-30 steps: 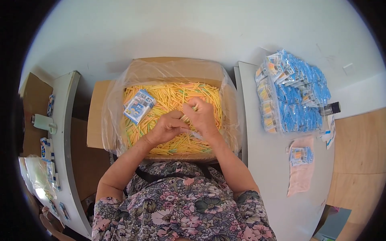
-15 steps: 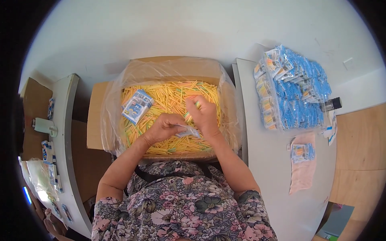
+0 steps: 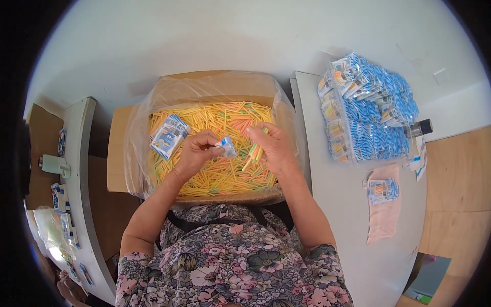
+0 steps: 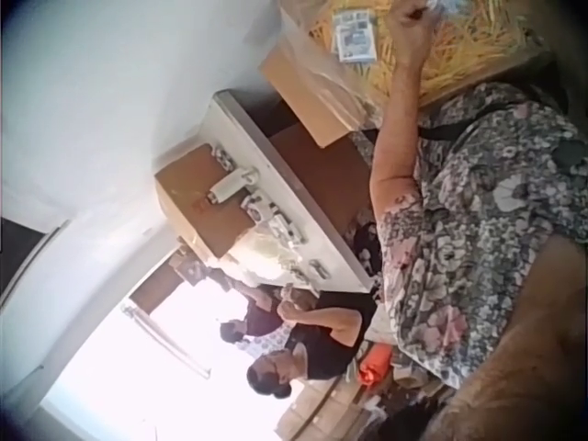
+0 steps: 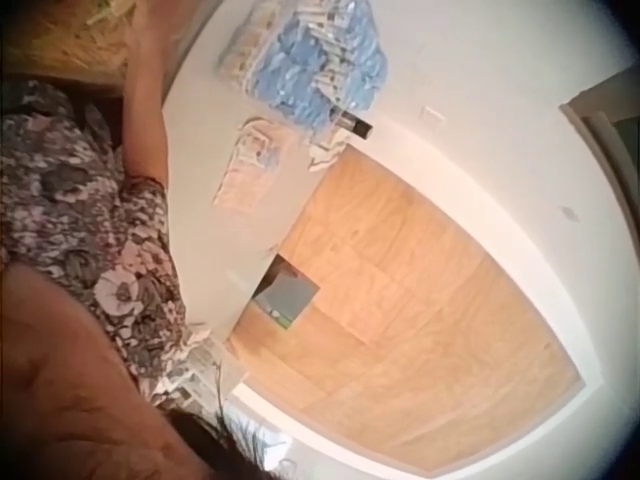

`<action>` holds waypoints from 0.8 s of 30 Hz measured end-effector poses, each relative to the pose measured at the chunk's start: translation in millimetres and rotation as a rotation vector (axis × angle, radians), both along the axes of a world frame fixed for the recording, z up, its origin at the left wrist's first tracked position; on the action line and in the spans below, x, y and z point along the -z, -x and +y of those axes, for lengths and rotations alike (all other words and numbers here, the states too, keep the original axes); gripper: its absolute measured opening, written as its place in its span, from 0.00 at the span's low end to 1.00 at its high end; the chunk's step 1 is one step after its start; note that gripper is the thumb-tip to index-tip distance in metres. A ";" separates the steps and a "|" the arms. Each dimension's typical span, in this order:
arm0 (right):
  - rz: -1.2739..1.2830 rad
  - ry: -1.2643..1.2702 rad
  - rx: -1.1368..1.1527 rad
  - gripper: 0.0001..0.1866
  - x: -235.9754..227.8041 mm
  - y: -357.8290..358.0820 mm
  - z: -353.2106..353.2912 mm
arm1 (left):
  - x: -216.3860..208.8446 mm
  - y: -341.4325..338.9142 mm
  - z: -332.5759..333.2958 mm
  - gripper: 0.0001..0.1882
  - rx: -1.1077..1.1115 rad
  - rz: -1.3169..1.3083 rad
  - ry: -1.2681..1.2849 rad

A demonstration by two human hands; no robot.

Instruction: The person is sorting and packaging small blue packets from a box filled with yellow protective filler material.

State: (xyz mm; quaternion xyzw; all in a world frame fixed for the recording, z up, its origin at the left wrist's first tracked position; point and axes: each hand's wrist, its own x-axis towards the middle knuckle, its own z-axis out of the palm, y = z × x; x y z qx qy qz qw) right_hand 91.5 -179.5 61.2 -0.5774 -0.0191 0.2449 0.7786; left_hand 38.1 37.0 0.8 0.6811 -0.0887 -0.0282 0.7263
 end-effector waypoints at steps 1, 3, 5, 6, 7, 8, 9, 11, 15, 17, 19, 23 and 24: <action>0.031 0.018 0.015 0.07 -3.9 0.1 3.7 | -0.8 -0.2 -0.9 0.03 -0.039 0.020 0.100; 0.063 0.037 0.031 0.07 -11.2 0.6 5.3 | -2.4 -1.0 -0.7 0.02 -0.079 0.041 0.200; -0.180 0.521 -0.085 0.09 -14.9 5.2 3.7 | -2.8 0.4 3.0 0.04 -0.079 0.086 0.262; -0.178 0.521 -0.087 0.09 -8.9 9.5 2.2 | -1.9 0.2 4.4 0.04 -0.081 0.088 0.262; -0.329 0.628 -0.245 0.10 3.1 16.0 -1.4 | -0.7 -1.3 5.5 0.05 -0.073 0.071 0.218; -0.482 0.732 -0.403 0.11 15.0 22.7 -5.2 | 0.9 -2.5 6.1 0.07 -0.064 0.055 0.174; -0.482 0.731 -0.403 0.11 26.6 32.2 -7.3 | 2.4 -2.3 5.5 0.07 -0.064 0.055 0.174; -1.053 0.998 -0.546 0.13 39.2 46.9 -5.2 | 2.9 -2.8 2.1 0.10 -0.052 0.197 0.160; -0.920 0.982 -0.490 0.13 19.6 43.8 -9.3 | -0.7 -1.9 -0.7 0.12 -0.068 0.212 0.241; -0.480 0.586 -0.188 0.13 -1.7 26.9 -10.9 | -0.2 -2.9 -1.8 0.08 -0.052 0.204 0.176; -0.357 0.440 -0.097 0.12 -19.4 15.2 -3.2 | 9.2 -1.3 3.7 0.06 -0.048 0.128 0.127; -0.089 0.160 0.013 0.09 -33.0 -0.7 10.7 | 3.5 -0.8 4.1 0.03 -0.056 0.058 0.112; -0.089 0.160 0.015 0.09 -36.1 -4.6 13.1 | 0.5 -1.5 2.1 0.03 -0.055 0.058 0.113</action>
